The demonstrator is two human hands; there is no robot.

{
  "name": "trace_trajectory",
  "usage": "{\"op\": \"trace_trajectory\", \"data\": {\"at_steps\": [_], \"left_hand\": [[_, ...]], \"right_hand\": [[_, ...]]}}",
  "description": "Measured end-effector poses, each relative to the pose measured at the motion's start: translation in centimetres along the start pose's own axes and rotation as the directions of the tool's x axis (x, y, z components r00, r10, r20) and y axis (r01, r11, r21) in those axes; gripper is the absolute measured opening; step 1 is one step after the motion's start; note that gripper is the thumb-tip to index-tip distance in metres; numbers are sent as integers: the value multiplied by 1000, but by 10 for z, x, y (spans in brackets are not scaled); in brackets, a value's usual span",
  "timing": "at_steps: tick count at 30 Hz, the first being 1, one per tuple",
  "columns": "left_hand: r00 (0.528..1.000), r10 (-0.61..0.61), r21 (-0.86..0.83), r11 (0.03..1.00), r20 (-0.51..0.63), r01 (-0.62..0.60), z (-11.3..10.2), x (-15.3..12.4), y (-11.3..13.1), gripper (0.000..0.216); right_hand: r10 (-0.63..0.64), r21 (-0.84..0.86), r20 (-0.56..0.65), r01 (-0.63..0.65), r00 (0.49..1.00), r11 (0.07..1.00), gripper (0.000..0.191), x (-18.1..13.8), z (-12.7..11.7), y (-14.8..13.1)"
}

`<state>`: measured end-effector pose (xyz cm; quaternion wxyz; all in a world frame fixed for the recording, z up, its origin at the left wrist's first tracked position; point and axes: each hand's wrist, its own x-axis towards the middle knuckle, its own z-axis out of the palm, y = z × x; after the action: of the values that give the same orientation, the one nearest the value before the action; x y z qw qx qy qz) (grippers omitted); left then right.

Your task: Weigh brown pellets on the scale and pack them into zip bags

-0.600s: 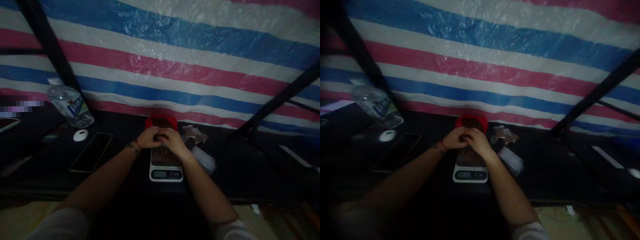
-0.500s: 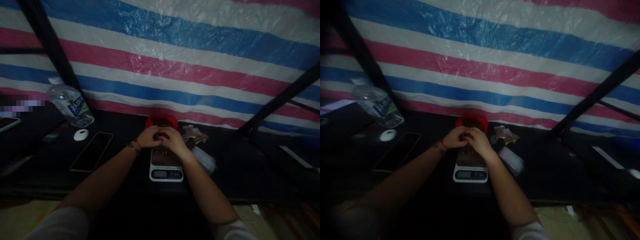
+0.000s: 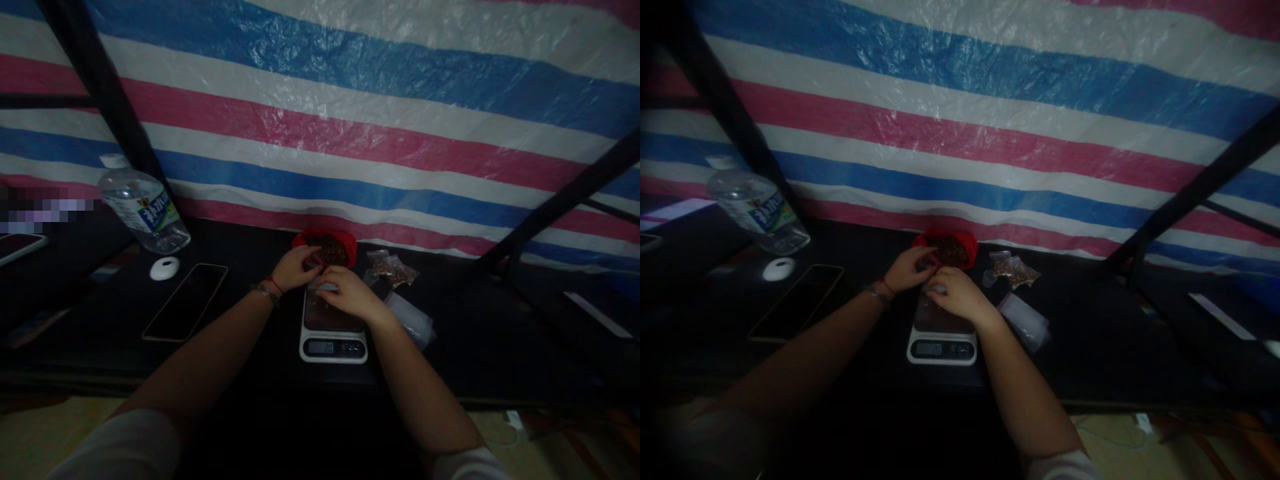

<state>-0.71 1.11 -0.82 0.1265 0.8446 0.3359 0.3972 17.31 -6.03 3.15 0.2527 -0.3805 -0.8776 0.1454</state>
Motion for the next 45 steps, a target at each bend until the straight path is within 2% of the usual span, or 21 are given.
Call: {"op": "trace_trajectory", "data": {"at_steps": [3,6,13,20,26,36,45], "left_hand": [[1000,-18,11,1000,-14,18,0,0,0,45],[1000,-19,-1,1000,-8,19,0,0,1,45],[1000,-25,-12,1000,-12,25,1,0,1,45],[999,-50,14,999,-13,50,-1,0,2,45],[999,-39,-4,999,-6,39,1,0,-1,44],[999,-27,-43,999,45,29,0,0,3,45],[995,10,24,1000,102,-12,-1,0,2,47]], "right_hand": [[-16,-59,140,24,990,998,11,1,8,-5],[-37,-84,217,56,975,995,8,3,13,-7],[90,-132,247,-58,965,990,12,-3,1,3],[17,-33,325,-6,946,999,14,-12,-13,9],[29,-67,324,-8,946,998,15,-14,-11,7],[179,-325,254,-90,951,941,17,-8,-1,-8],[207,-262,243,-141,948,955,22,-4,3,2]]}}
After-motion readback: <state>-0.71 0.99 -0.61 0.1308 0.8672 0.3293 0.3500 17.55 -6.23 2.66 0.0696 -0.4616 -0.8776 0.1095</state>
